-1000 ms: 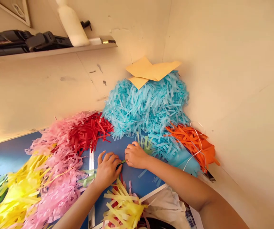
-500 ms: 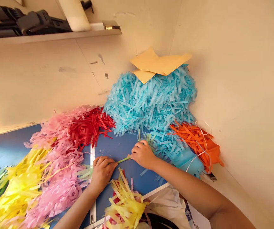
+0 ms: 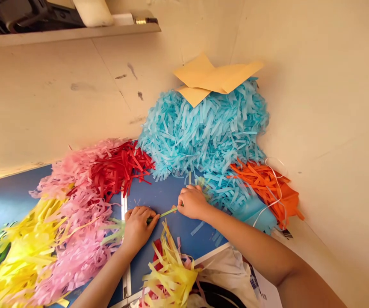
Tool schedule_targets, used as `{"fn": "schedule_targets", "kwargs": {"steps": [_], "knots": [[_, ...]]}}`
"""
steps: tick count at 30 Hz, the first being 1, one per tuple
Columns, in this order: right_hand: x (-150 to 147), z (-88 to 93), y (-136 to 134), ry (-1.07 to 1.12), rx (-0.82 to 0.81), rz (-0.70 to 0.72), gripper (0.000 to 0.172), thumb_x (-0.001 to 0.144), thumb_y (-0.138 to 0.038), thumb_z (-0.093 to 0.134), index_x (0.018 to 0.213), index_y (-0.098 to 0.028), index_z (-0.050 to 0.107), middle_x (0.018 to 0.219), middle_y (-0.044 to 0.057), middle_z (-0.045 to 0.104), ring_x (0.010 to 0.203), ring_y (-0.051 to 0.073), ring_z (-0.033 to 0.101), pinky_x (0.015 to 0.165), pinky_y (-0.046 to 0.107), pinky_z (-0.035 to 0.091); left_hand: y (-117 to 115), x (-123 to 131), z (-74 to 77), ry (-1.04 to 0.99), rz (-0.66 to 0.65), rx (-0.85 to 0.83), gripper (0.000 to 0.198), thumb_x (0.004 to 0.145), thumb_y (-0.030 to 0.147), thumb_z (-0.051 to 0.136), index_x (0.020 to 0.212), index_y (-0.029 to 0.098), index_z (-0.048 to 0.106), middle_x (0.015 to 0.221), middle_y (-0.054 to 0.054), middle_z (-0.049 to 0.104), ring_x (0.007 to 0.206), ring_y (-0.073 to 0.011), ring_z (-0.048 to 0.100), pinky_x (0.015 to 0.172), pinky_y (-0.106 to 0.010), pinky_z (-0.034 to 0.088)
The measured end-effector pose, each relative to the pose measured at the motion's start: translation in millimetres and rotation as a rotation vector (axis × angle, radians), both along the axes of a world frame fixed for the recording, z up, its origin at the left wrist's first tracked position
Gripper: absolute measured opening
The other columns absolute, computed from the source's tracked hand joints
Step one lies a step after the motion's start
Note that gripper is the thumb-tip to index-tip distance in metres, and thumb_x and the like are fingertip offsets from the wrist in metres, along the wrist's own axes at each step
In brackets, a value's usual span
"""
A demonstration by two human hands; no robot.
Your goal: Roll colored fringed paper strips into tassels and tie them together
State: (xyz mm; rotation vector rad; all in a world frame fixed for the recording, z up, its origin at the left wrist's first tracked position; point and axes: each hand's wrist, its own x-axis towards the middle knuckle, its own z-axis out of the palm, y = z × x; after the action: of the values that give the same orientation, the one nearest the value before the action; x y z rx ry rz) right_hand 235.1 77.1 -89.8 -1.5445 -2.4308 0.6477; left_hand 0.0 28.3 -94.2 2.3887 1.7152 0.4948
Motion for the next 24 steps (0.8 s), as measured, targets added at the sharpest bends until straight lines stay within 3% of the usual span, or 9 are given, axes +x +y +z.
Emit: {"fn": "schedule_targets", "kwargs": {"steps": [2,5,7,9,11,15,18,21,24], "knots": [[-3.4,3.1,1.1,-0.034,0.011,-0.004,0.013,0.077,-0.022,0.075,0.066,-0.020,0.068,0.078,0.003,0.066,0.085,0.022,0.053,0.080,0.037,0.032,-0.7,0.1,4.0,0.039,-0.081,0.025,0.017,0.093,0.024,0.056,0.092,0.026,0.072,0.092,-0.004,0.072,0.095,-0.0250,0.060,0.096,-0.048,0.033],[-7.0,11.4,-2.0,-0.066,0.070,0.028,0.006,0.080,-0.022,0.073,0.077,-0.021,0.068,0.084,0.003,0.068,0.093,0.024,0.054,0.088,0.042,0.031,-1.8,-1.7,7.7,0.159,-0.265,0.093,0.029,0.093,0.015,0.055,0.109,0.035,0.069,0.098,-0.002,0.072,0.102,-0.0251,0.057,0.102,-0.051,0.028],[-10.1,14.5,-6.6,-0.060,0.183,0.162,0.002,0.085,-0.021,0.068,0.084,-0.023,0.069,0.094,0.003,0.070,0.105,0.026,0.052,0.098,0.048,0.025,-1.8,-1.9,9.2,0.219,-0.326,0.133,0.027,0.093,0.017,0.056,0.108,0.035,0.070,0.098,-0.002,0.072,0.102,-0.0253,0.056,0.103,-0.052,0.029],[-14.3,12.3,-10.5,-0.060,0.334,0.357,0.013,0.092,-0.018,0.059,0.086,-0.023,0.069,0.096,0.003,0.070,0.108,0.024,0.051,0.104,0.052,0.019,-1.0,-0.1,10.8,0.217,-0.332,0.149,0.024,0.092,0.018,0.057,0.103,0.033,0.071,0.100,-0.002,0.072,0.103,-0.0248,0.056,0.103,-0.051,0.029],[-19.5,5.7,-11.5,-0.080,0.437,0.497,0.024,0.096,-0.013,0.050,0.083,-0.020,0.069,0.088,0.003,0.070,0.095,0.021,0.055,0.104,0.050,0.021,0.3,3.6,11.9,0.191,-0.336,0.154,0.025,0.089,0.015,0.058,0.101,0.032,0.072,0.100,-0.002,0.072,0.103,-0.0243,0.056,0.104,-0.052,0.030],[-30.7,-1.3,-8.2,-0.099,0.455,0.525,0.028,0.094,-0.010,0.048,0.076,-0.016,0.069,0.078,0.005,0.069,0.075,0.018,0.056,0.098,0.043,0.032,2.0,12.5,12.6,0.116,-0.297,0.216,0.015,0.086,0.018,0.060,0.090,0.026,0.072,0.090,-0.002,0.072,0.095,-0.0227,0.060,0.103,-0.051,0.031],[-35.9,14.2,-14.3,-0.101,0.473,0.456,0.024,0.093,-0.015,0.052,0.076,-0.016,0.069,0.078,0.004,0.070,0.074,0.017,0.059,0.090,0.040,0.036,-1.9,13.8,23.3,0.081,-0.247,0.319,0.018,0.091,0.015,0.055,0.082,0.023,0.069,0.082,-0.001,0.073,0.088,-0.0205,0.063,0.101,-0.048,0.032],[-33.5,46.2,-32.8,0.124,0.319,0.259,0.022,0.095,-0.021,0.053,0.084,-0.019,0.071,0.085,0.002,0.073,0.079,0.017,0.063,0.083,0.036,0.039,-15.6,9.1,52.6,-0.012,-0.232,0.487,0.017,0.092,0.015,0.055,0.087,0.024,0.068,0.083,0.001,0.075,0.086,-0.0179,0.066,0.103,-0.045,0.029],[-25.4,81.1,-49.2,0.560,-0.177,0.155,0.024,0.094,-0.033,0.055,0.087,-0.022,0.074,0.082,0.000,0.073,0.078,0.017,0.064,0.075,0.031,0.042,-33.8,5.0,89.6,-0.103,-0.318,0.603,0.014,0.090,0.013,0.059,0.093,0.025,0.067,0.083,0.004,0.076,0.082,-0.0138,0.068,0.108,-0.042,0.026]]}}
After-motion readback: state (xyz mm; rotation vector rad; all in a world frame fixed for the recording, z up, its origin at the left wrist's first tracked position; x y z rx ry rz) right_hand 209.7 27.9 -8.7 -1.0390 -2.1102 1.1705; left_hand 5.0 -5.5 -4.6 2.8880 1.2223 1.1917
